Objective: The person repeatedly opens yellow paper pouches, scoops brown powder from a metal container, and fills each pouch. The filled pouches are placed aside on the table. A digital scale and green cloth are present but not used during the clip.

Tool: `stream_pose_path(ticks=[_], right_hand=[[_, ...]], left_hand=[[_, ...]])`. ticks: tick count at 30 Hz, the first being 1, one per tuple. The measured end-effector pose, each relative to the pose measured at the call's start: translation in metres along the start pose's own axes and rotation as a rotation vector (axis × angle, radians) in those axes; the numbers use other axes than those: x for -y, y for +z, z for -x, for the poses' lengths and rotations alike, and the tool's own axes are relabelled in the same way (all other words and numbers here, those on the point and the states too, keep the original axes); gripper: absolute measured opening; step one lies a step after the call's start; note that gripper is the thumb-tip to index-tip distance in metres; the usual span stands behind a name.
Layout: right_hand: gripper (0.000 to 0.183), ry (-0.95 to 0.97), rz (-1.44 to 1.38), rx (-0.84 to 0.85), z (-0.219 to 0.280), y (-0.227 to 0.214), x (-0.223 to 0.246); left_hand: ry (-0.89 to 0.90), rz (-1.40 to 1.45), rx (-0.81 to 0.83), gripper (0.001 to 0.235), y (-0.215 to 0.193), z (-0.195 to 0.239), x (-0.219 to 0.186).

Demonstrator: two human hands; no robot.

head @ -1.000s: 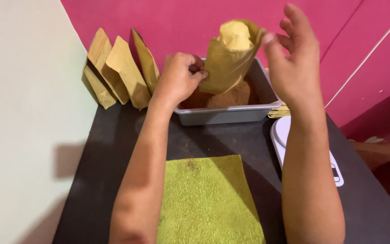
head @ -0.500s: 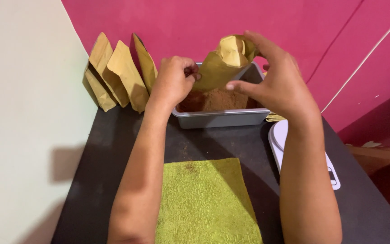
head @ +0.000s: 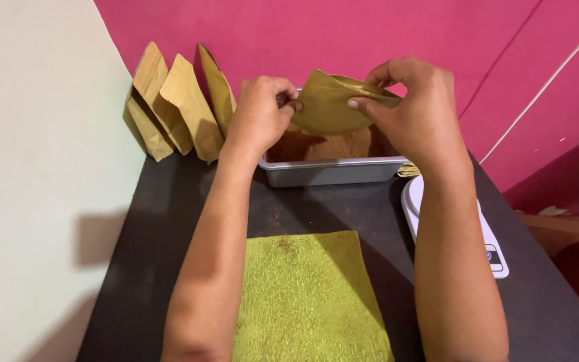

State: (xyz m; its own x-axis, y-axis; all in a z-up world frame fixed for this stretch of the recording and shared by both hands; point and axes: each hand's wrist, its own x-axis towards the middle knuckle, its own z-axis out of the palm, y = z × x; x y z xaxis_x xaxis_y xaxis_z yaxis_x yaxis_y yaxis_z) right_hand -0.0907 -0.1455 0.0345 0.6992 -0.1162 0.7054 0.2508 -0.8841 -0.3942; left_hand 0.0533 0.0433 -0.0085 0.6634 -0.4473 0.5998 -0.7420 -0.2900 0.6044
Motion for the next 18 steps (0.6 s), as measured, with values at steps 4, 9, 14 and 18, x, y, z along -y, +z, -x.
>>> stream_pose_path(ticks=[4,9,14,18], right_hand=[[0.017,-0.075,-0.003,-0.014,0.003,-0.001,-0.004],[0.013,-0.002,0.037,0.015,0.000,-0.006,0.004],[0.019,-0.081,0.050,0.020,0.001,-0.006,-0.007],[0.010,-0.186,0.129,-0.152,0.001,-0.009,-0.040]], left_hand=[[0.033,0.033,-0.028,0.012,0.004,-0.001,0.002],[0.076,0.011,-0.040,0.014,0.004,-0.002,-0.001],[0.054,-0.042,-0.028,0.014,0.001,0.000,-0.007],[-0.028,-0.034,-0.027,0.012,-0.004,0.003,-0.007]])
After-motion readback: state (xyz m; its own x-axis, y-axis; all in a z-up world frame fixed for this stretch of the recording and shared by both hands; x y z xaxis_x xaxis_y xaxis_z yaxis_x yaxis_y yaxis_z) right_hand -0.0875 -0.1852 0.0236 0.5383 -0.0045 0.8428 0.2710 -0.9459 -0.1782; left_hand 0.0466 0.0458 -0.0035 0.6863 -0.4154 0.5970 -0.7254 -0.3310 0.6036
